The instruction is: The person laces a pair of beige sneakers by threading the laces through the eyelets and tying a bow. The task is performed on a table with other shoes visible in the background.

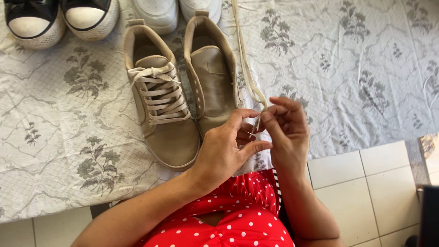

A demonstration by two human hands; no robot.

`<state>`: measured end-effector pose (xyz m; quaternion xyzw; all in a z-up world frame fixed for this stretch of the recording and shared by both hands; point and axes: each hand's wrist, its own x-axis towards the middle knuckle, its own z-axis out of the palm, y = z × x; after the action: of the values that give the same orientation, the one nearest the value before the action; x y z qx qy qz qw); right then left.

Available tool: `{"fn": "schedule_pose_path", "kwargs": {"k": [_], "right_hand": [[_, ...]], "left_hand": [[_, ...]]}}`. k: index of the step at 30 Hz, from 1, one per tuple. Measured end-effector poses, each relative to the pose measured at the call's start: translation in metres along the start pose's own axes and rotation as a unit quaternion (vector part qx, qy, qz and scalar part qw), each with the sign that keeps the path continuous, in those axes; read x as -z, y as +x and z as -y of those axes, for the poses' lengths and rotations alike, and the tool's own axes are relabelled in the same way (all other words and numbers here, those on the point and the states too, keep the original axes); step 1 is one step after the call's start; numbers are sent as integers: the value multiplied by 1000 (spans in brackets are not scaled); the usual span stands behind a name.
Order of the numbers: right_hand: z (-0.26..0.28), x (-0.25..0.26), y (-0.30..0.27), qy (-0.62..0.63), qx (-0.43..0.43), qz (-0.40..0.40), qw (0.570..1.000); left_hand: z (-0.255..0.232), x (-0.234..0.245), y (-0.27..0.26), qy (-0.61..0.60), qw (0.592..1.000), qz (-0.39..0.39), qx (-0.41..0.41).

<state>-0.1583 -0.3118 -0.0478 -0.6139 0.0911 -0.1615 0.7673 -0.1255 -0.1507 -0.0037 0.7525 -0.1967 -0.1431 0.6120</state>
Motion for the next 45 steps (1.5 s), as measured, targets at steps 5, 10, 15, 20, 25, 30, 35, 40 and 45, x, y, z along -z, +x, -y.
{"fn": "schedule_pose_path", "kwargs": {"k": [5,10,15,20,25,30,35,40,45], "right_hand": [[12,-6,1,-125,40,49,990],[32,6,25,-368,157,211,892],[21,11,78,-469,232,263,811],[17,35,113,-525,195,240,793],[41,104,86,-441,64,313,839],[52,152,54,-14,-27,311,950],[64,163,65,-11,-26,164,986],[62,192,74,119,10,148,982],[47,230,75,-30,43,52,997]], "left_hand": [[-1,-1,5,30,995,-74,-61],[2,14,5,-69,997,-28,-35],[-13,30,-9,-203,976,74,1],[-17,44,-18,-277,957,86,-3],[-2,46,-3,-237,971,-19,38],[5,48,0,-208,974,-56,75],[9,59,0,-217,969,-88,76],[17,71,-8,-223,963,-136,66],[23,81,-15,-233,959,-150,64]]}}
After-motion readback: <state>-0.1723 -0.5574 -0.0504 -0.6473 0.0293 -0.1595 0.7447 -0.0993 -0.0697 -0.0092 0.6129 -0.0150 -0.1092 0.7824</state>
